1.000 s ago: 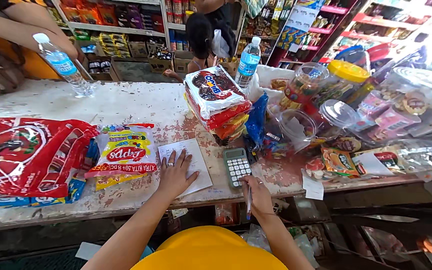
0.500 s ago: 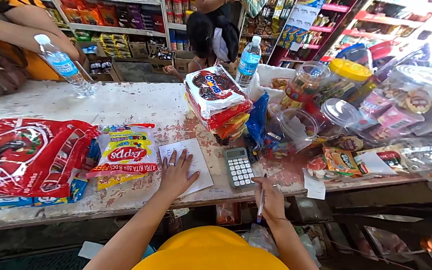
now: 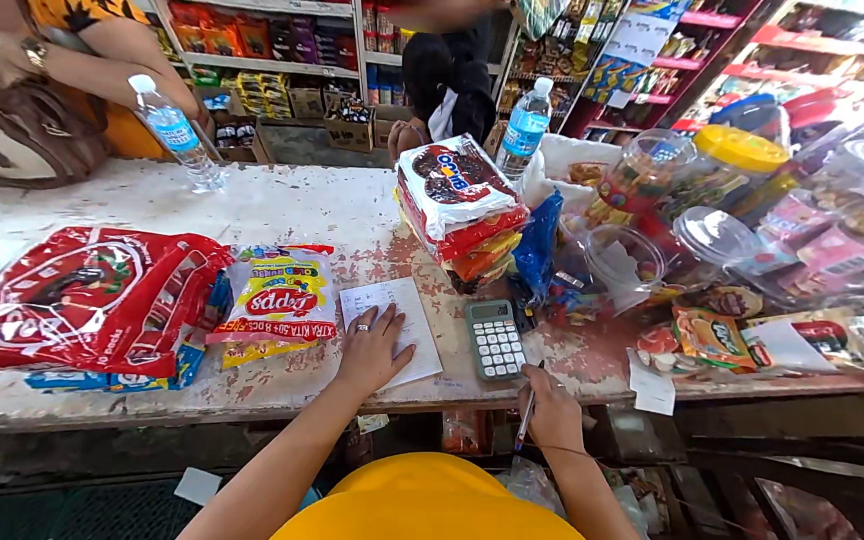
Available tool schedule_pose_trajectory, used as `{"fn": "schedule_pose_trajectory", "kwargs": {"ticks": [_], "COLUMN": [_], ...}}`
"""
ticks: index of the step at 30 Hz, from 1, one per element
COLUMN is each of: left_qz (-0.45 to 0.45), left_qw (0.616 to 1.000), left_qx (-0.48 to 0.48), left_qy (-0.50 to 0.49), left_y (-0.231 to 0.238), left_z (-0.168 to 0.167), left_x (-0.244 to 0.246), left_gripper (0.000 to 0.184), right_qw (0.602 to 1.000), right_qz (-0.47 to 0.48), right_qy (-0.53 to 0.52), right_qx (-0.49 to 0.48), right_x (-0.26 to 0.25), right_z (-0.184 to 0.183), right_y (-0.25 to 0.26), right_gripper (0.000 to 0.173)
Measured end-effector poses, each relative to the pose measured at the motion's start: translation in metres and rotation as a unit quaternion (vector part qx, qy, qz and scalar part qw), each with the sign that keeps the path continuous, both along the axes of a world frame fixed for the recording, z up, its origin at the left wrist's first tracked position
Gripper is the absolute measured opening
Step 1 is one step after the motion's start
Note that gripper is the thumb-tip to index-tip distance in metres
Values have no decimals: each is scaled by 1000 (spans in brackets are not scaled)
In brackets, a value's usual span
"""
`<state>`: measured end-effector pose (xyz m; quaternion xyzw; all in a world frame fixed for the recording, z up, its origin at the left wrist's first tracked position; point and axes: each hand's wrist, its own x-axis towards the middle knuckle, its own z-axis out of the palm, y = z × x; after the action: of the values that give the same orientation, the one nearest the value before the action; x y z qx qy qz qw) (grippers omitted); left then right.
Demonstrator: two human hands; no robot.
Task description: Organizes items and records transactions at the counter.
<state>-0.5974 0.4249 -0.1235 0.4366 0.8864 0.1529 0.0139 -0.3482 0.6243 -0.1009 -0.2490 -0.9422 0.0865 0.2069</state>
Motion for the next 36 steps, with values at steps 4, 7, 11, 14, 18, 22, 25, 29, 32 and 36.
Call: {"fn": "schedule_pose_trajectory", "kwargs": {"ticks": [4,7,11,14,18,22,25,29,32,36], "left_qz": [-2,-1,-1,0,3,0,-1,-4,-5,-6], "left_qw": [1000,1000,1000,1000,1000,1000,1000,999,999,999], "left_qx": [6,7,4,-1,4,9,9,37,39,32], "left_qy": [1,1,-3,-11,-13,-15,-16,-5,2,5], "left_y": [1,0,-1,-1,1,0,0,-1,0,-1], "left_z": [0,0,0,1,1,1,3,-2,-3,-2], "left_x": [0,0,0,-1,-2,-1,-1,0,0,-1], "left_gripper": [69,70,69,68,67,66,65,63,63,64], "right_qw": [999,993,991,993,995,991,983,998,996,996], "right_qz": [8,76,116,103,95,62,49,8,-19,9], "right_qy": [3,44,-9,50,17,-70,-114,23,-21,9], "right_qx": [-44,-77,-70,-20,-27,-97,-132,-50,-87,-83], "right_x": [-7,-19,-27,-21,-29,-63,-67,-28,-11,-33], "right_z": [18,15,9,2,14,29,38,25,24,26], "right_y": [5,0,-13,-20,-20,-10,-3,8,13,13], "right_gripper": [25,29,28,27,22,32,33,23,22,30]}}
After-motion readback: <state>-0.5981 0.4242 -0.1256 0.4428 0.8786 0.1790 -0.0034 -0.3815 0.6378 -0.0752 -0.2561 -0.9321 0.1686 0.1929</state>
